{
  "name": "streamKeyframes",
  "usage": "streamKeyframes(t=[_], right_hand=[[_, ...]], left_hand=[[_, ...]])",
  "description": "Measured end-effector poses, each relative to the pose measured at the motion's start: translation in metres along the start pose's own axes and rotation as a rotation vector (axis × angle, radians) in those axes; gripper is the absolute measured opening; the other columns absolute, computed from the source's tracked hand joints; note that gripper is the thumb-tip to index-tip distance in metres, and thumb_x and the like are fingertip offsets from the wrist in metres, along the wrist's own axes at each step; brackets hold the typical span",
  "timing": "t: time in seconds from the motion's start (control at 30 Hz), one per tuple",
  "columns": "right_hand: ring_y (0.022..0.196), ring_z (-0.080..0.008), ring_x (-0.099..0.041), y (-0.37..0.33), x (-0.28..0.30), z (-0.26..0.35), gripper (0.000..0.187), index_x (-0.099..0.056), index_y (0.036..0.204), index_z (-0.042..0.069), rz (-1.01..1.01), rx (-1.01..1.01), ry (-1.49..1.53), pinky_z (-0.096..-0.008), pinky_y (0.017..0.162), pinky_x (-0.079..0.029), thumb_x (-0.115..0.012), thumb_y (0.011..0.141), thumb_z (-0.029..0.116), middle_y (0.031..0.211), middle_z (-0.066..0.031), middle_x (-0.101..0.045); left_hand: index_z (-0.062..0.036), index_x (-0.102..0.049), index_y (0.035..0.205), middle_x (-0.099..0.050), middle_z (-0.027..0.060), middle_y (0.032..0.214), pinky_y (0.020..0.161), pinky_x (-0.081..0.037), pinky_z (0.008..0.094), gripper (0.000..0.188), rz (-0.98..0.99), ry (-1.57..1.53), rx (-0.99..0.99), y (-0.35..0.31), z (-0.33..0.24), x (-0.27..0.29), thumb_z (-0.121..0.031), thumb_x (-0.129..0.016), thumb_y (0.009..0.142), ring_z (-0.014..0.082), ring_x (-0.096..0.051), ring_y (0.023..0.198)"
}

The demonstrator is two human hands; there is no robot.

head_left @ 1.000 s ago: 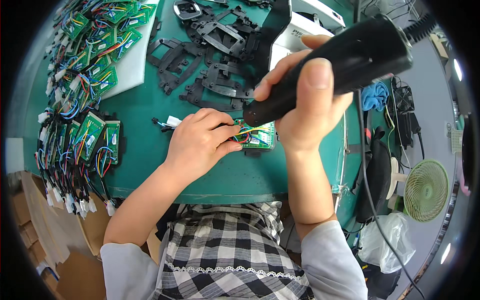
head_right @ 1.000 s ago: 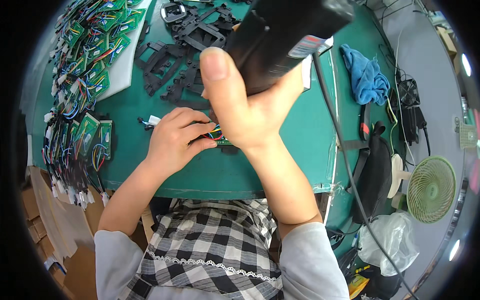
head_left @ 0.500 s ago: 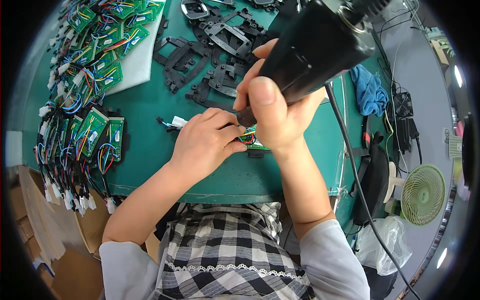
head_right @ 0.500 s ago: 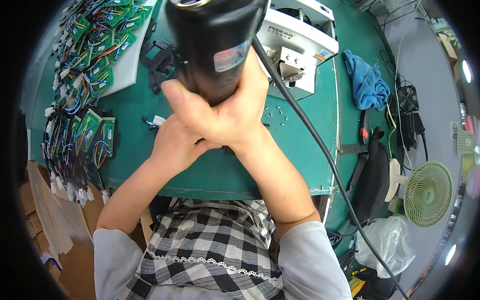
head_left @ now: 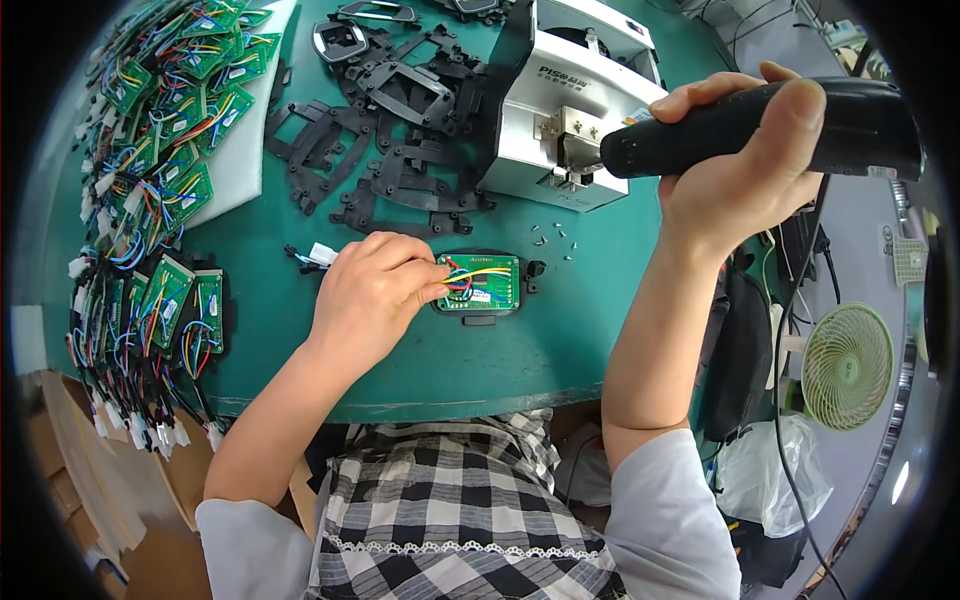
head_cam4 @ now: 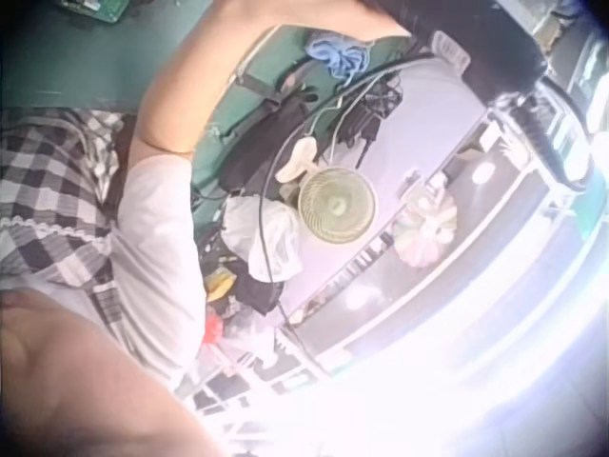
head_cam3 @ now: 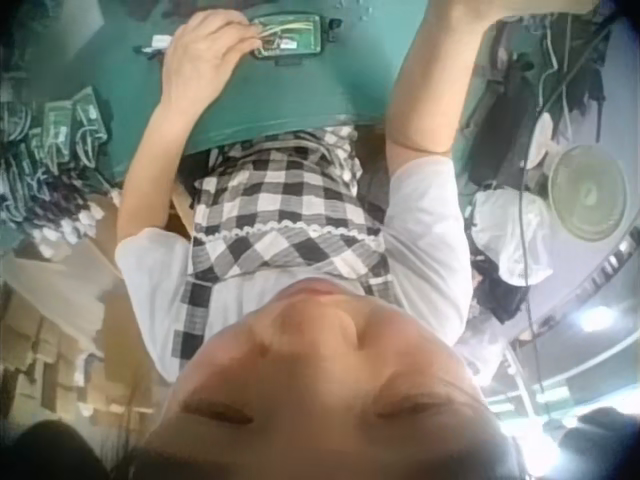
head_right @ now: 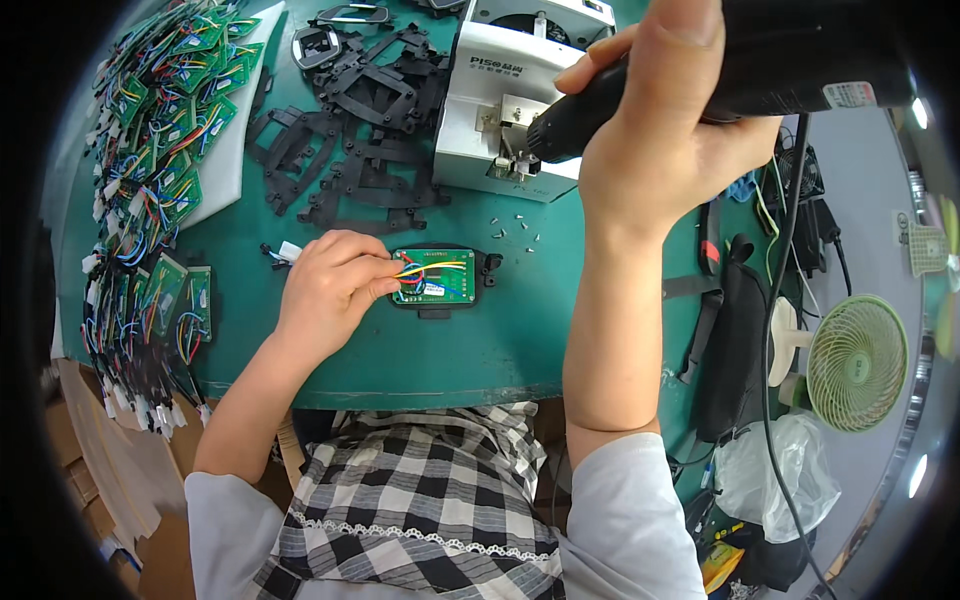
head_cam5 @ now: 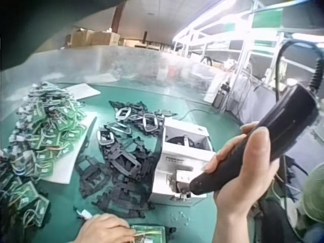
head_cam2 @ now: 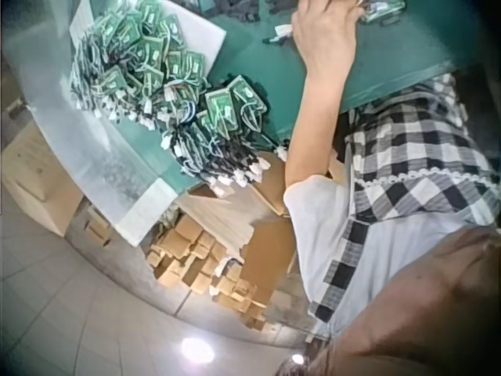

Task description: The person uses a handheld electric screwdriver to fasten screws into a green circuit board. They repeatedly pick up the board, align it with a black plastic frame on the table, and secure it with screws. The person then places the assembled unit aside and repeats the process with new components from a pile.

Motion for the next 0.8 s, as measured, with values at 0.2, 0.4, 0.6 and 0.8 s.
streamKeyframes(t=[0.2, 0.4, 0.6, 0.8], right_hand=[[0.044, -0.0221, -0.056, -0.013, -0.012, -0.001, 0.06, -0.045, 0.103, -0.008, -0.011, -0.024, -0.003, -0.03, 0.044, -0.048, -0.056, 0.09, 0.049, 0.059, -0.0149, -0.056], [0.045, -0.0223, -0.053, -0.057, -0.014, 0.01, 0.069, -0.038, 0.112, -0.005, 0.23, -0.251, 0.129, -0.0343, 0.044, -0.047, -0.044, 0.09, 0.06, 0.063, -0.0124, -0.052], [0.046, -0.0234, -0.055, -0.1, -0.043, 0.022, 0.069, -0.038, 0.113, -0.003, 0.357, -0.401, 0.284, -0.0352, 0.045, -0.05, -0.054, 0.084, 0.058, 0.066, -0.014, -0.055], [0.044, -0.0197, -0.055, -0.11, -0.054, 0.021, 0.072, -0.039, 0.109, -0.007, 0.346, -0.314, 0.191, -0.0303, 0.043, -0.05, -0.057, 0.084, 0.058, 0.065, -0.0144, -0.055]], left_hand=[[-0.008, -0.072, 0.09, -0.063, 0.0015, 0.091, 0.077, -0.046, 0.0357, 0.016, -0.024, -0.003, -0.007, -0.002, 0.001, -0.001, -0.014, -0.073, 0.074, 0.0218, -0.059, 0.089], [-0.0072, -0.07, 0.086, -0.063, 0.0019, 0.091, 0.076, -0.046, 0.0361, 0.014, -0.064, 0.004, -0.043, -0.004, 0.004, -0.003, -0.013, -0.073, 0.073, 0.0229, -0.059, 0.089], [-0.0078, -0.066, 0.084, -0.063, 0.0016, 0.093, 0.076, -0.046, 0.037, 0.014, -0.078, 0.022, -0.049, -0.005, 0.003, -0.002, -0.01, -0.073, 0.071, 0.0236, -0.06, 0.091], [-0.0099, -0.067, 0.077, -0.06, -0.0025, 0.082, 0.072, -0.045, 0.0327, 0.009, -0.165, 0.028, -0.071, -0.005, 0.004, -0.002, -0.015, -0.073, 0.072, 0.0182, -0.06, 0.086]])
Point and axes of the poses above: each hand's wrist, its own y-axis towards the middle knuckle, its own x-axis out of the back of the hand, z = x × y, the point moved 4 cm from there along y, towards the middle knuckle
